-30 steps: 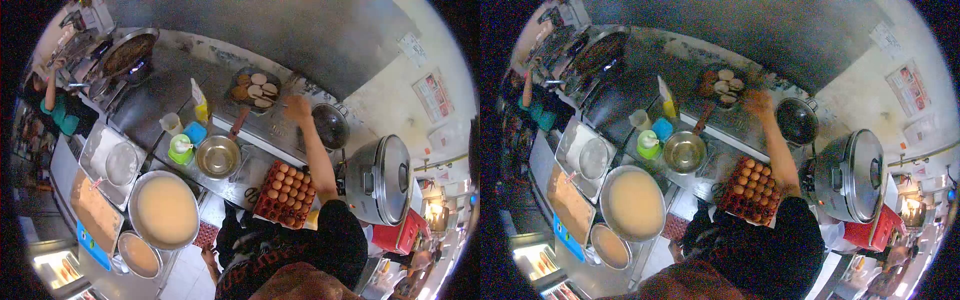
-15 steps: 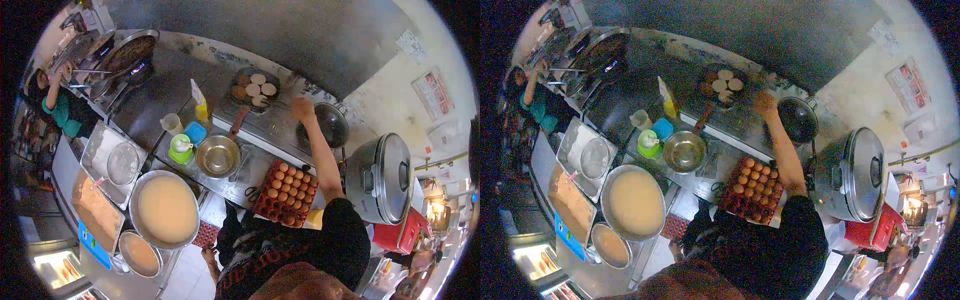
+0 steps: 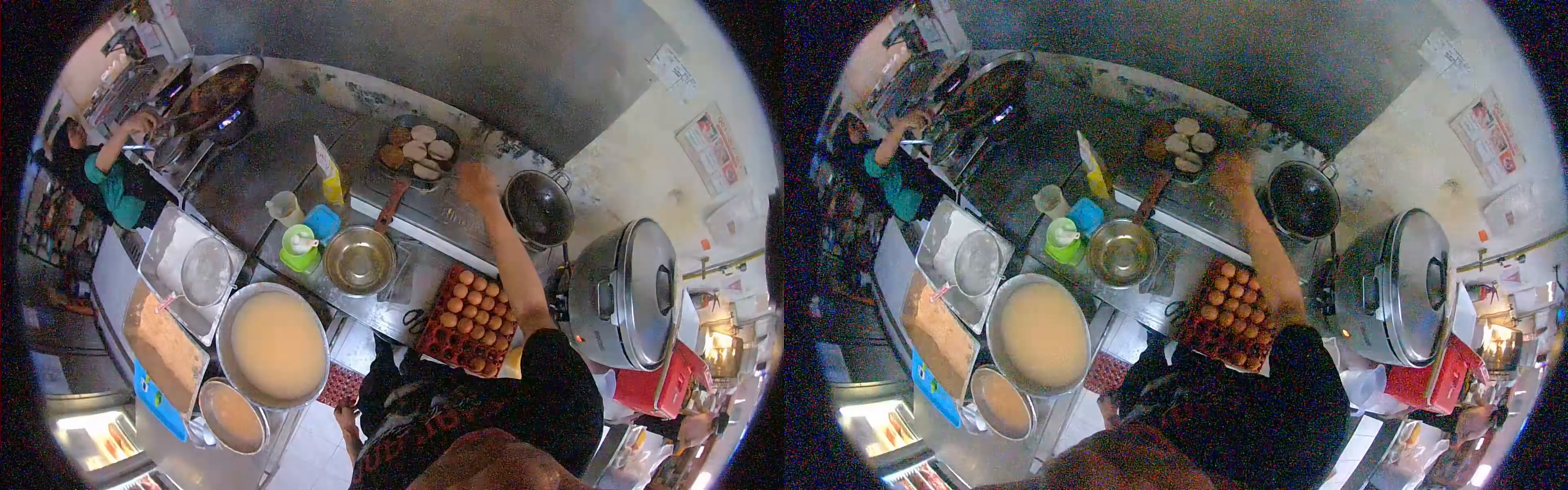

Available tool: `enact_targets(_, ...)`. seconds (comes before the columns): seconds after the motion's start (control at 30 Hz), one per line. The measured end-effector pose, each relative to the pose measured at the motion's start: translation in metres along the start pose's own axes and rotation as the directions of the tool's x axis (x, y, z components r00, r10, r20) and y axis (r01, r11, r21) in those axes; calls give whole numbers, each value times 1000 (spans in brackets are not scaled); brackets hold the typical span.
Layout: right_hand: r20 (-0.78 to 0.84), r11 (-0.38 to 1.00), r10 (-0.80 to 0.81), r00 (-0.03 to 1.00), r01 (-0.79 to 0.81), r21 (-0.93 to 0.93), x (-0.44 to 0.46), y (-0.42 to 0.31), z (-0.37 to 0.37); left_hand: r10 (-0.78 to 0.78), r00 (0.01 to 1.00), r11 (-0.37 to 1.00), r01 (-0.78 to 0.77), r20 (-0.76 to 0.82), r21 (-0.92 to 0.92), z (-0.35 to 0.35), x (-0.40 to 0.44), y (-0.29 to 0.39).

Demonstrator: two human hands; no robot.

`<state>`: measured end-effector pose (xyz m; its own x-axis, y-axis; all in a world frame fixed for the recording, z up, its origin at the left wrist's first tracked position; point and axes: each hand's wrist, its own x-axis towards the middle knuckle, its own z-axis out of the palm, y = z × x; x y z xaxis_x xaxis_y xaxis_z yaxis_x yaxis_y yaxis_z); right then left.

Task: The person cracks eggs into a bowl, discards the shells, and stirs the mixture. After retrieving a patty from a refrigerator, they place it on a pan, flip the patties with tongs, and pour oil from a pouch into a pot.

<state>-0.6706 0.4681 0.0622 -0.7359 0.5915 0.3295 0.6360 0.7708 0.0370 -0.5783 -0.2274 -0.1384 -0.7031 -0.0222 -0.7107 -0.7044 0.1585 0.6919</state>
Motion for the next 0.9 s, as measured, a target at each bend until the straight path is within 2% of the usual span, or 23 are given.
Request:
enact_targets(0.03,18,999,21,1000,-22,37,-4,4,18,1,1000,1000,-1,-2,30,0,-2,4)
enact_targets(0.07,33,996,40,999,-43,73,-4,12,37,-50,998,998,49,-33,-31,0,-3,9)
enact_targets(0.17,69,980,70,995,-82,182,18,29,80,35,998,991,-27,55,-134,-13,12,-8)
enact_targets(0.2,111,973,73,991,-95,213,18,22,70,147,974,952,-92,173,-291,-24,20,-20)
enact_targets(0.23,152,964,75,986,-110,241,19,15,60,89,987,973,-58,130,-221,-30,26,-36)
enact_targets(0.3,271,947,66,960,-146,287,25,-45,-29,-16,999,996,19,37,-84,-16,6,-11)
enact_targets(0.33,305,956,80,949,-160,247,28,-63,-42,-37,999,999,38,9,-33,-9,-4,-2)
enact_targets(0.4,366,968,111,924,-184,171,33,-86,-56,12,996,1000,-14,86,13,-13,15,-22)
enact_targets(0.43,350,981,70,934,-128,145,32,-82,-47,36,992,999,-40,124,35,-17,19,-24)
enact_targets(0.47,334,990,26,942,-70,119,31,-75,-36,85,982,995,-75,170,-63,-20,19,-30)
enact_targets(0.5,317,996,-23,948,-7,92,33,-67,-29,48,997,991,-40,61,-126,-12,4,-17)
enact_targets(0.57,328,995,-32,944,-1,101,37,-45,-33,6,999,988,2,52,-157,-15,8,-24)
enact_targets(0.6,339,995,-38,940,3,103,35,-37,-35,29,997,991,-20,72,-133,-16,2,-23)
enact_targets(0.63,284,995,-71,956,46,92,32,-34,-35,54,994,993,-44,92,-111,-14,-5,-16)
enact_targets(0.67,225,993,-105,969,89,80,27,-34,-35,-45,999,998,46,20,-38,-9,-11,-8)
enact_targets(0.7,162,989,-138,977,129,68,24,-34,-33,5,999,998,-2,54,-56,-13,-8,-17)
enact_targets(0.77,294,995,-96,951,92,29,20,-38,-24,111,986,990,-99,123,-96,-17,-4,-25)
enact_targets(0.8,355,997,-74,932,77,5,21,-38,-19,68,993,995,-60,94,-86,-16,-2,-24)
enact_targets(0.87,294,997,-64,954,46,70,15,-31,-16,-23,999,997,25,33,-68,-13,1,-20)
enact_targets(0.9,268,994,-53,962,26,104,11,-26,-16,-7,999,998,9,33,-62,-12,0,-19)
